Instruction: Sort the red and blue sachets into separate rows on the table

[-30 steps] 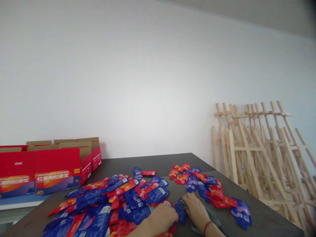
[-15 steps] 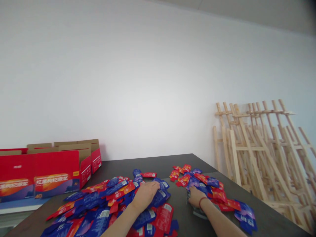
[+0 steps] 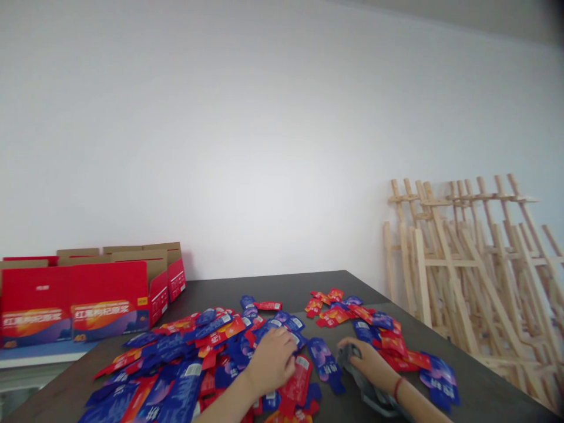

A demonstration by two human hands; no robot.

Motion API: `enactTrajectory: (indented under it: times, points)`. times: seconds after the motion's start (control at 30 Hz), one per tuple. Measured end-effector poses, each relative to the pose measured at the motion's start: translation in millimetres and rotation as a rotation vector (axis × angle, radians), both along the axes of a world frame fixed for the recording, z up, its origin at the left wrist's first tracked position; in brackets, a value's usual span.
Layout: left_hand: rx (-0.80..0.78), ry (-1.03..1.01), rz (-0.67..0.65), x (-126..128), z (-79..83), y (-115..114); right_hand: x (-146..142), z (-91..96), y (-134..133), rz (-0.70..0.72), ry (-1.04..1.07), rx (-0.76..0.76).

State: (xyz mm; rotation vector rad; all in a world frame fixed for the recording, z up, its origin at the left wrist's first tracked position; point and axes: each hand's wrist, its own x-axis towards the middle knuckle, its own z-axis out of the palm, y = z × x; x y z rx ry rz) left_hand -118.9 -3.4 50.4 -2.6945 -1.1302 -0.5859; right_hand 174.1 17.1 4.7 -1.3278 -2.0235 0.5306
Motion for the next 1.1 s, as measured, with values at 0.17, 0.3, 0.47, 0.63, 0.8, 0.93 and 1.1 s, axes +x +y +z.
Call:
enactTrajectory:
  times: [0.17, 0.3, 0.47, 0.63, 0.8, 0.93, 1.1]
  points:
    - [-0.233, -0.043, 0.158, 92, -46.2, 1, 6, -25.5, 13, -0.393, -0.074, 0.069]
    - [-0.288, -0.054, 0.181, 129, -71.6, 7, 2, -40.0, 9, -0.42, -0.293, 0.138]
    - [-0.347, 0.021, 0.031, 121, -76.3, 4, 7, -40.5, -1, -0.432, -0.381, 0.097]
    - [-0.262, 0.113, 0.068, 105, -61.9, 4, 7, -35.3, -12, -0.387, -0.341, 0.124]
    - [-0.254, 0.126, 0.055, 109, -51.2, 12, 1, -36.5, -16, -0.395, -0.331, 0.125]
    - [-0.23, -0.005, 0.09, 109, -44.7, 15, 11, -41.6, -7, -0.371, -0.185, 0.12]
    - [-0.749, -0.985, 0.13, 108, -41.5, 20, 26, -27.9, 3, -0.479, 0.139, 0.253]
